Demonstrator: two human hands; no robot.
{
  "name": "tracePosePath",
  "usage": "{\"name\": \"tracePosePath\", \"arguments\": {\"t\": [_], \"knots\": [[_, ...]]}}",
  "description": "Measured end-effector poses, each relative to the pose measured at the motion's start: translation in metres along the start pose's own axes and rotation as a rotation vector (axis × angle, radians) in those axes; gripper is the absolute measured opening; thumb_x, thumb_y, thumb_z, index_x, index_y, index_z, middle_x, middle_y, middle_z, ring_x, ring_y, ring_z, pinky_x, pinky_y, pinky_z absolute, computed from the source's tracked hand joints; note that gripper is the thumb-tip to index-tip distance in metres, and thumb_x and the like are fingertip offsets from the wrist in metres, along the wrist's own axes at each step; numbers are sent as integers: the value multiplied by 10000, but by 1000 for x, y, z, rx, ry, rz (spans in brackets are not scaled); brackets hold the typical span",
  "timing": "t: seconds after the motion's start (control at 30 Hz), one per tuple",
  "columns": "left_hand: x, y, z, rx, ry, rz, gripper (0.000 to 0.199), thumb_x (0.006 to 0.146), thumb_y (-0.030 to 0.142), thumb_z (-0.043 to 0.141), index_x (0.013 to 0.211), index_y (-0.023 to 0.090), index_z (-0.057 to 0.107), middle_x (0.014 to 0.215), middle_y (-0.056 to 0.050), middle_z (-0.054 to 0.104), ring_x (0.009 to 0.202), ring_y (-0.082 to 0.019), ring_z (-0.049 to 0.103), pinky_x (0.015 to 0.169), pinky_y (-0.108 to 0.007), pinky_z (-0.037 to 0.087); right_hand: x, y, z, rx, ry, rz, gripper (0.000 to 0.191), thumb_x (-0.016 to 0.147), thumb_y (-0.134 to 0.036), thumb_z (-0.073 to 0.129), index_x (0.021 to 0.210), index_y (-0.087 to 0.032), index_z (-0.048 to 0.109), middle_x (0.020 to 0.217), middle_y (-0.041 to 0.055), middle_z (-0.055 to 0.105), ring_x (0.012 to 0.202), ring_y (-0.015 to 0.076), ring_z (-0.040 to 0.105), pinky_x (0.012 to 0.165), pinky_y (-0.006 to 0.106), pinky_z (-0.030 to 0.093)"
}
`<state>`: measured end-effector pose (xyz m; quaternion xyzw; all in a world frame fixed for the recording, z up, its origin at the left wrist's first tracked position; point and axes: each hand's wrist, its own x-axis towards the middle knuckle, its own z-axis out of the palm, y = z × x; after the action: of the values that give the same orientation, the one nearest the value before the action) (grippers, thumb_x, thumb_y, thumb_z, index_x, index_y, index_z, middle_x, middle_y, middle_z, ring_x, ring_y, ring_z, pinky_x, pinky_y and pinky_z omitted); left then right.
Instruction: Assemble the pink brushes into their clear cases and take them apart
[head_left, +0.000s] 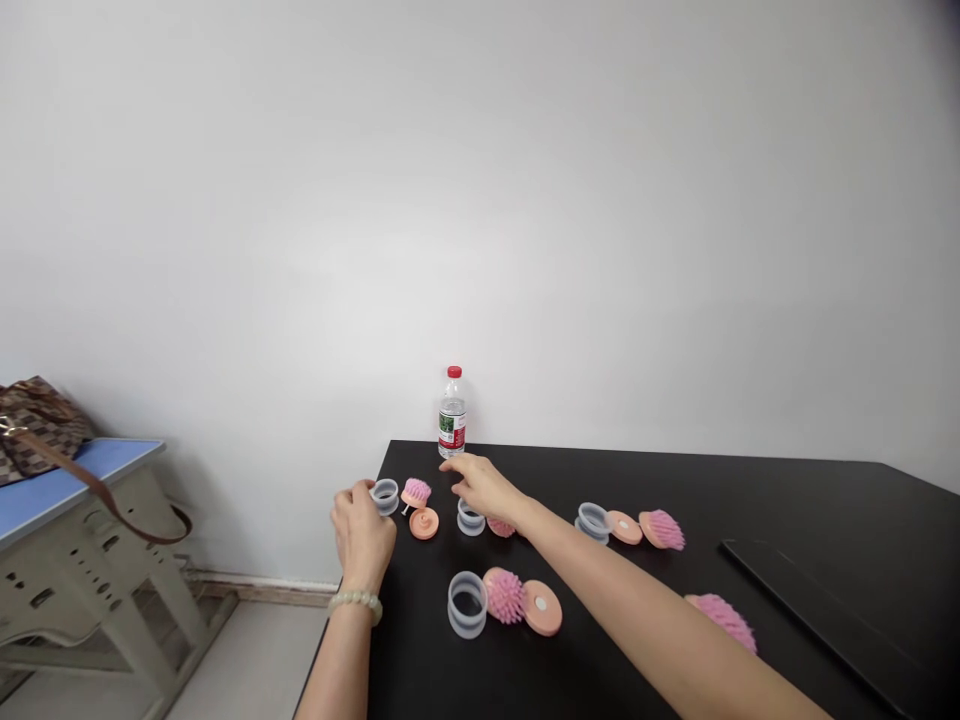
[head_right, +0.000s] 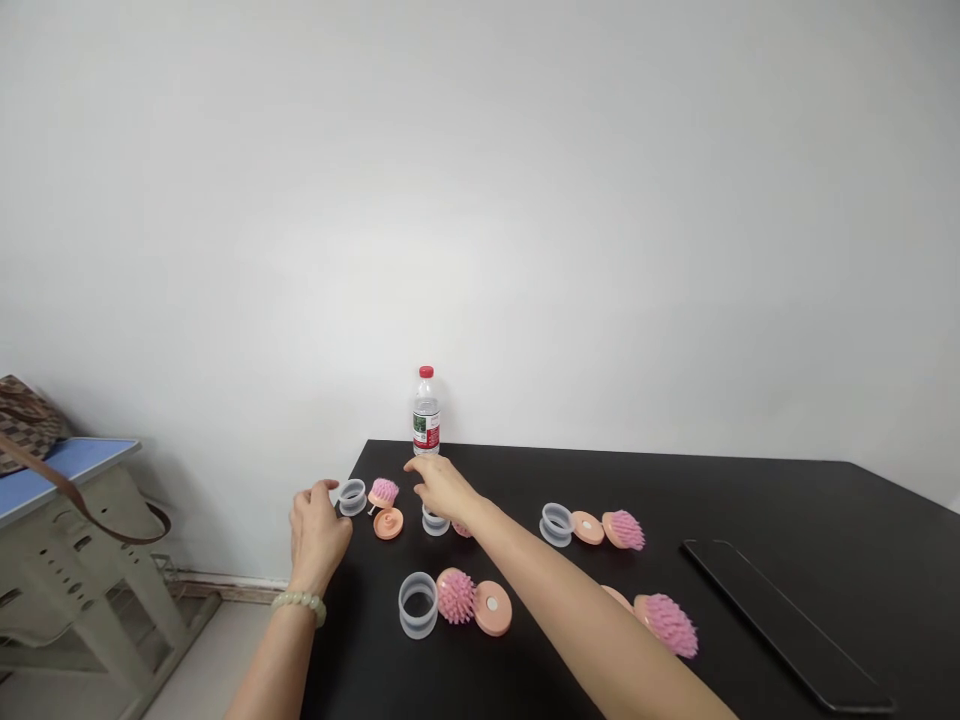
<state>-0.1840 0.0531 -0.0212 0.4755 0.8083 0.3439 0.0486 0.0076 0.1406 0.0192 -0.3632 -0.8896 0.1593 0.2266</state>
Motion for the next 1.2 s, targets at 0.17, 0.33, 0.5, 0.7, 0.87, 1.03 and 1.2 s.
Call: {"name": "tracePosePath", "arguments": {"t": [0.17,0.33,0.5,0.7,0.87,1.03,1.2], "knots": [[-1,-4,18,39,-63,125,952,641,96,744,1486,251,332,1487,-206,339,1395,-402,376,1042,-463,398,-67,9,-29,35,87,-6,359,840,-54,565,1151,-196,674,1284,110,643,1155,253,604,949,394,512],[-2,-4,30,93,-66,229,931,691,273,765,1505,196,319,1531,-257,312,1458,-416,261,1095,-538,318,-137,27,-45,41,253,11,305,889,-142,539,1140,-251,672,1267,89,653,1199,261,578,982,447,510],[1,-2,36,122,-13,290,848,778,441,654,1476,59,361,1450,-315,389,1439,-456,267,1100,-572,299,-191,43,-54,32,481,53,309,904,-181,527,1181,-247,648,1207,98,679,1065,250,646,858,411,586],[-16,14,34,43,199,485,720,875,573,452,1425,107,439,1520,-280,323,1466,-452,214,1115,-619,285,-242,63,-80,-48,875,241,242,932,-258,519,1126,-233,662,1136,98,703,865,221,705,798,379,595],[-44,34,20,-138,326,725,501,918,488,451,1335,213,494,1505,-187,385,1476,-365,269,1176,-560,262,-296,80,-93,-69,1050,436,220,919,-334,542,1073,-222,652,1063,94,724,798,217,715,793,391,596],[-72,64,16,-294,352,826,313,897,342,558,1201,266,555,1314,-122,557,1386,-331,433,1169,-540,319,-334,94,-92,-42,857,531,200,892,-331,563,1031,-237,671,1026,73,724,725,200,711,768,388,604],[-116,117,22,-379,102,969,265,889,289,561,1150,307,602,1240,-93,599,1304,-324,507,1029,-500,477,-306,107,-116,-56,614,497,354,887,-279,585,1239,-243,592,1254,84,630,1080,231,654,873,373,578]]}}
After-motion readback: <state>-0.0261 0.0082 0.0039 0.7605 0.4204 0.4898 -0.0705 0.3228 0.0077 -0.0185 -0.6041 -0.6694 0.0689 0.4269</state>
